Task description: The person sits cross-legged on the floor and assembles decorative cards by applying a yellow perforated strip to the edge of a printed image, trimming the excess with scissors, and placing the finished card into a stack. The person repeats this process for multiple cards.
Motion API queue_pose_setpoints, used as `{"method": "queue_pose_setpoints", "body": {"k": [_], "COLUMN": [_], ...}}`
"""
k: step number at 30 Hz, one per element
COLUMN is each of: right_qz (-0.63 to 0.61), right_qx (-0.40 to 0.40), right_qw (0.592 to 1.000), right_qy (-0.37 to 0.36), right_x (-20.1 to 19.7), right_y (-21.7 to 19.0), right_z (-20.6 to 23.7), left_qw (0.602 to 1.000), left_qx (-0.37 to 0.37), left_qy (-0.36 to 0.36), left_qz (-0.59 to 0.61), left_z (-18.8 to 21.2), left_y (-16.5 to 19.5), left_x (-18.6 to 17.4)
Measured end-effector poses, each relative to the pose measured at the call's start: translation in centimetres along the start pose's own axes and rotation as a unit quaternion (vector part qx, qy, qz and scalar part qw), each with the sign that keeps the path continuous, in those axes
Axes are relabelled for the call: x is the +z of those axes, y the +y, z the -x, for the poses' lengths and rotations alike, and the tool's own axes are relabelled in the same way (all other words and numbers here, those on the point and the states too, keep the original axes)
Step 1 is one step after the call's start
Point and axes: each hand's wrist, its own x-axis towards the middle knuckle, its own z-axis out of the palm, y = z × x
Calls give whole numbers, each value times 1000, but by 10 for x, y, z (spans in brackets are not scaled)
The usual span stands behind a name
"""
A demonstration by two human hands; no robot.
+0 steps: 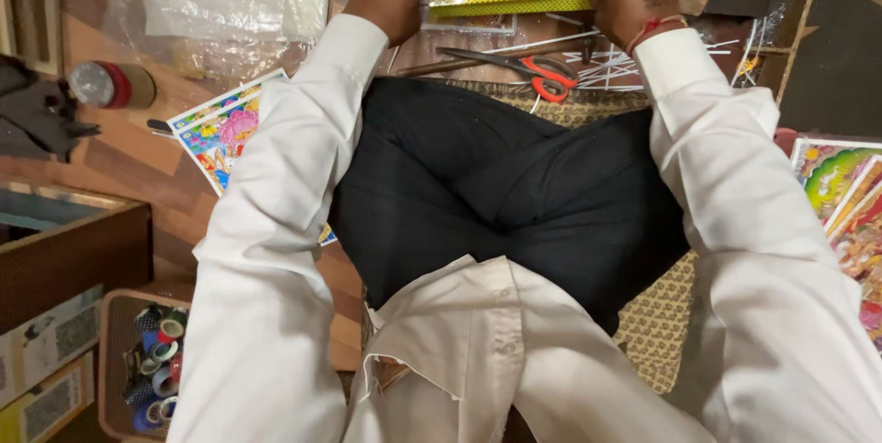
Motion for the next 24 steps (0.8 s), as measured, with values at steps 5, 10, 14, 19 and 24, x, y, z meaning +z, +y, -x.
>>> {"method": "queue_pose_setpoints", "body": {"k": [5,10,14,19,24], "right_qz": [-57,-545,-807,-868,-830], "right_qx": [69,326,386,267,231], "right_qw": [989,637,331,228,379], "right_qy": [117,437,300,351,338], "right_x": [32,85,102,69,26], "right_y": [17,-18,-69,-73,-71], "right_z": [9,40,55,43,69], "left_qw": [881,728,678,487,574], "left_qx": [-345,-562,-464,-450,-459], "left_qy": [160,175,143,98,-39], "left_qz": [281,353,552,742,677], "left_z": [-12,-41,-66,-71,-44], "left_y": [7,3,19,101,158], "left_x": [40,68,62,46,11]}}
